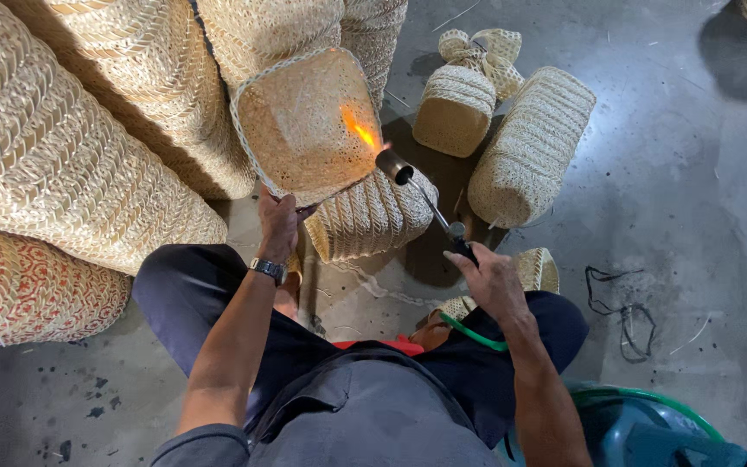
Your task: The person uses a handheld gas torch to singe the stray fibers off of various woven baskets and containers, turning the items over by hand to reach all sides.
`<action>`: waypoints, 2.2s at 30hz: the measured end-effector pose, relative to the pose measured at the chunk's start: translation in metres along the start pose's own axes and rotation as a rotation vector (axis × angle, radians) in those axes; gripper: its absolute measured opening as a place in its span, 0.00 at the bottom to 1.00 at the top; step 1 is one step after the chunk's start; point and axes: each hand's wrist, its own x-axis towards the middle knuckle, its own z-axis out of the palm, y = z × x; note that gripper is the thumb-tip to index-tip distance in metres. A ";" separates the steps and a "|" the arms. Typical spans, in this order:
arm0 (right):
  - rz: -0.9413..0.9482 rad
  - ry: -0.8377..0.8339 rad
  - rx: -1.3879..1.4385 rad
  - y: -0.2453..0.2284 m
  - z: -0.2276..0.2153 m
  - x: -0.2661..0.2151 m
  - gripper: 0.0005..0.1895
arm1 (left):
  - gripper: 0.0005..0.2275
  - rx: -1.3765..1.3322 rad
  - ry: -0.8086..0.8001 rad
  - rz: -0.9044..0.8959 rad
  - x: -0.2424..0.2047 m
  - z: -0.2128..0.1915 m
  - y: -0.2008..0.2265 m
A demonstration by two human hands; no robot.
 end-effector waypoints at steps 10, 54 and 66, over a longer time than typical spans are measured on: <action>-0.016 0.079 0.120 -0.035 0.022 0.049 0.22 | 0.20 -0.163 -0.046 -0.104 -0.007 0.007 -0.039; -0.242 0.435 -0.043 -0.002 -0.008 0.071 0.20 | 0.13 0.225 -0.202 -0.508 -0.056 0.009 -0.073; -0.261 0.138 -0.043 -0.028 0.049 0.036 0.16 | 0.19 -0.151 0.061 -0.372 -0.034 0.020 -0.038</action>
